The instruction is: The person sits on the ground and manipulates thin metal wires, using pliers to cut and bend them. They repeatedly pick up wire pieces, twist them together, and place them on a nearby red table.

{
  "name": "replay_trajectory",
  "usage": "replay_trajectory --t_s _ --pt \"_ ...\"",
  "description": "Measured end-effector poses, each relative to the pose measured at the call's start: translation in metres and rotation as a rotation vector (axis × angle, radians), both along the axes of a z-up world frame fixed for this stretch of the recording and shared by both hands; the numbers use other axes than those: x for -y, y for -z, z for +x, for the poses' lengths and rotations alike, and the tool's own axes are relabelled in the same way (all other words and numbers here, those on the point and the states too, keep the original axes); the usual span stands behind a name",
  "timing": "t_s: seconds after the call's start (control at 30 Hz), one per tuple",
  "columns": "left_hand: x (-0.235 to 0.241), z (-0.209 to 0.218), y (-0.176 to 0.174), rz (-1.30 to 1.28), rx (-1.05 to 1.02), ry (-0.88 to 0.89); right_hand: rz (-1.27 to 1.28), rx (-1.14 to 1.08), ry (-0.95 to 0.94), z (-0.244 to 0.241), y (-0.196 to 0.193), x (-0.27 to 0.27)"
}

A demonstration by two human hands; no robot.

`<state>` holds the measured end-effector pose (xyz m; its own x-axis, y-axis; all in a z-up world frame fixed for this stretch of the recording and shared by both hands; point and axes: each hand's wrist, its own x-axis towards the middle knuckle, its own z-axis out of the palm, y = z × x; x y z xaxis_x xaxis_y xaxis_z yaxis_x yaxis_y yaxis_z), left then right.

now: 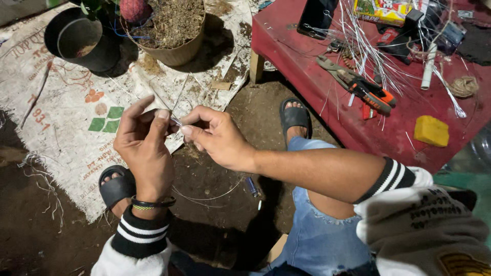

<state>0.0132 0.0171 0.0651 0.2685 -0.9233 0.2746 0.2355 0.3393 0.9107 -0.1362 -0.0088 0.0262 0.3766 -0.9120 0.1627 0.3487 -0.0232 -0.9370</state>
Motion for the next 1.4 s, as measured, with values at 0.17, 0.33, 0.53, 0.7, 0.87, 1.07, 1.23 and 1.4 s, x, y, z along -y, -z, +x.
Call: replay_trajectory --t_s 0.17,0.33,0.53,0.7,0.87,1.07,1.23,1.4 --pt "0.007 -0.003 -0.001 0.010 0.071 -0.037 0.046 0.008 0.027 -0.008 -0.008 -0.001" --pt "0.010 -0.012 0.001 -0.056 -0.015 -0.005 0.007 -0.021 0.028 -0.021 -0.018 0.007" --pt "0.007 -0.018 -0.009 -0.080 -0.075 0.063 -0.045 -0.011 -0.003 -0.029 -0.025 0.006" --pt "0.005 -0.015 -0.012 -0.111 -0.116 0.074 -0.088 0.030 -0.036 -0.027 -0.024 0.009" --pt "0.008 -0.011 -0.004 -0.107 -0.221 0.119 -0.003 0.039 -0.070 -0.027 -0.024 0.013" --pt "0.013 -0.012 0.009 -0.025 -0.102 0.195 0.073 0.006 -0.080 -0.026 -0.028 0.013" --pt "0.020 -0.016 0.013 -0.098 -0.269 0.129 0.193 0.035 -0.213 -0.022 -0.031 0.016" --pt "0.042 0.015 0.011 -0.154 -0.378 -0.001 0.218 -0.145 -0.348 -0.028 -0.032 0.031"
